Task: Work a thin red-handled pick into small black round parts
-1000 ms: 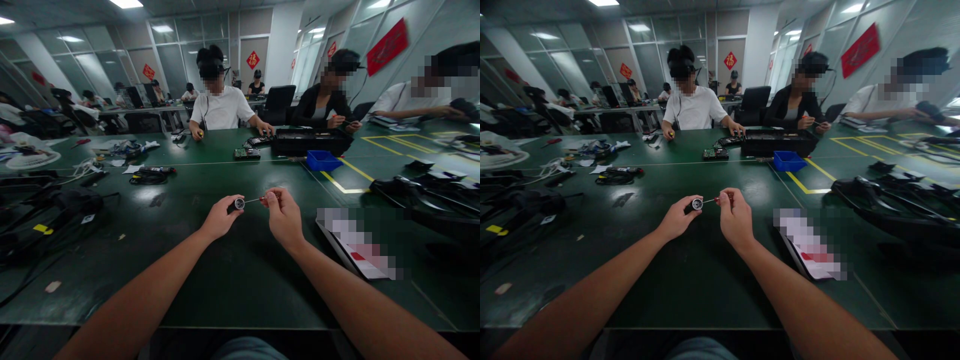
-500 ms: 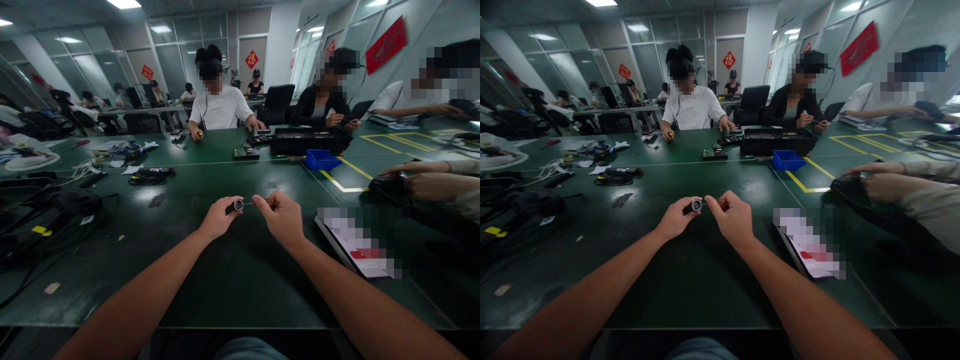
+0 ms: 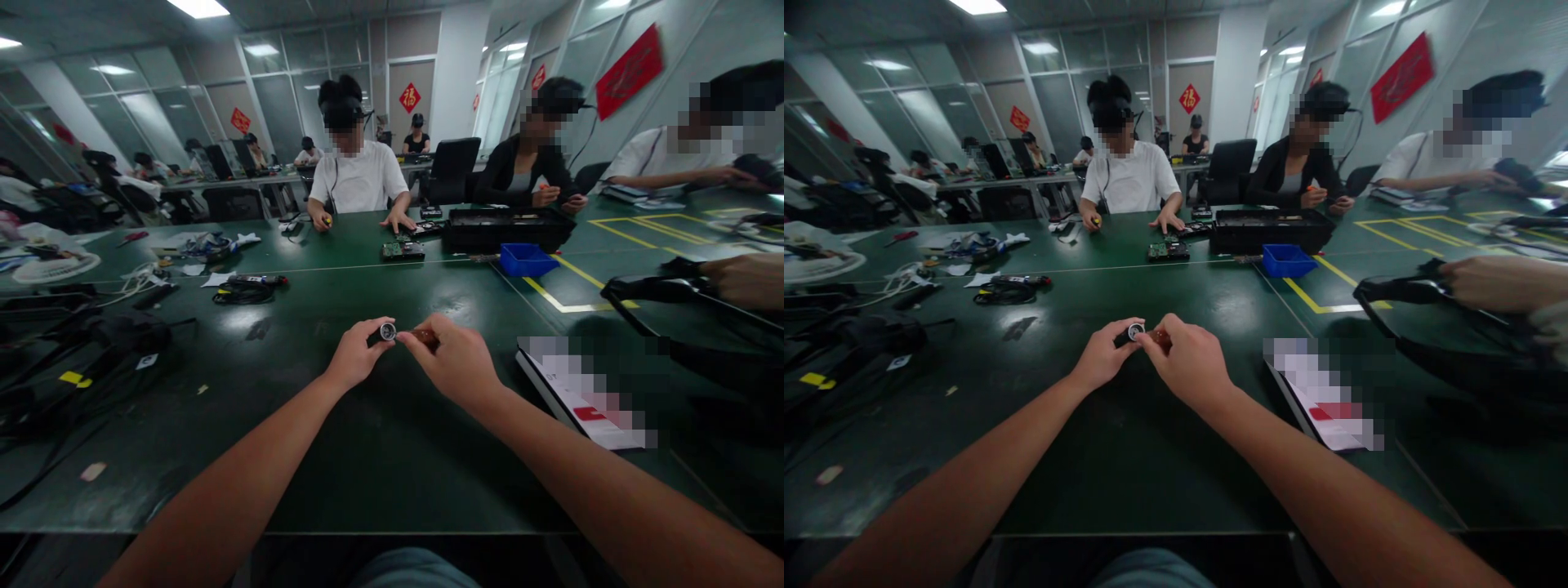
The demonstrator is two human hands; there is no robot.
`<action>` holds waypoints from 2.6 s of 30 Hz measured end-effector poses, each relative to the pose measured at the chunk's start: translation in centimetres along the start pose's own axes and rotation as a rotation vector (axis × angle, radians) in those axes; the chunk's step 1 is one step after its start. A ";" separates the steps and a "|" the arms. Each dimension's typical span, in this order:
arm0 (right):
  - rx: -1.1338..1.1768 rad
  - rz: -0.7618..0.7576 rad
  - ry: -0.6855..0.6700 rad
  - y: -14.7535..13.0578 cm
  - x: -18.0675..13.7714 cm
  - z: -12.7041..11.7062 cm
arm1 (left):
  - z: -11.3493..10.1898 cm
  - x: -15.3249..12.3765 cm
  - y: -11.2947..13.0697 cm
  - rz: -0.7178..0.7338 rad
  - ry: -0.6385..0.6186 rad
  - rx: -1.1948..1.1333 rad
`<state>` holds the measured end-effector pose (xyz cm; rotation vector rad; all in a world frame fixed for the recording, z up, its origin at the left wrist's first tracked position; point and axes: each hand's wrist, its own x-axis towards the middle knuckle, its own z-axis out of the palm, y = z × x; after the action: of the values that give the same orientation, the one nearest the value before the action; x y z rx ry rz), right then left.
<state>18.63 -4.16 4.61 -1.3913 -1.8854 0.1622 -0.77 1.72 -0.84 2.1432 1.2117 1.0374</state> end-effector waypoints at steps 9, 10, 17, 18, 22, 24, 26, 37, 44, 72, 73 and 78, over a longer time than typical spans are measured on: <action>0.178 -0.031 0.061 0.2 0.0 0.6 | 0.2 -0.1 0.1 0.036 -0.023 -0.005; 0.179 -0.023 0.065 0.2 -0.2 0.8 | 0.3 -0.1 0.0 0.045 -0.028 -0.004; 0.202 0.011 0.131 1.0 -0.5 1.4 | 0.3 -0.1 0.3 0.037 -0.034 0.024; 0.217 0.000 0.128 1.1 -0.5 1.3 | 0.3 -0.1 0.3 0.033 -0.028 0.022; 0.247 0.008 0.102 1.3 -0.6 1.4 | 0.3 -0.1 0.3 0.035 -0.042 0.026; 0.303 0.050 0.131 1.5 -0.5 1.7 | 0.3 -0.1 0.3 0.034 -0.047 0.035; 0.432 0.113 0.180 2.0 -0.4 2.1 | 0.3 -0.1 0.3 0.025 -0.033 0.041; 1.055 0.516 0.267 4.5 1.2 4.2 | -0.4 0.5 0.8 0.125 -0.043 0.155; 0.790 0.446 0.332 4.2 0.8 3.8 | -0.3 0.5 0.5 0.082 -0.109 0.207; 0.358 0.165 0.196 2.8 0.0 2.0 | -0.3 0.1 0.7 0.034 -0.097 0.187; 0.370 0.132 0.189 2.9 0.0 2.1 | -0.3 0.1 0.7 0.037 -0.099 0.189; 0.333 0.098 0.135 2.8 -0.2 2.0 | -0.2 0.1 0.6 0.054 -0.109 0.196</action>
<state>19.51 -2.57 1.69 -1.2332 -1.5959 0.4022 -0.56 1.51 -0.30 2.3610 1.2548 0.8409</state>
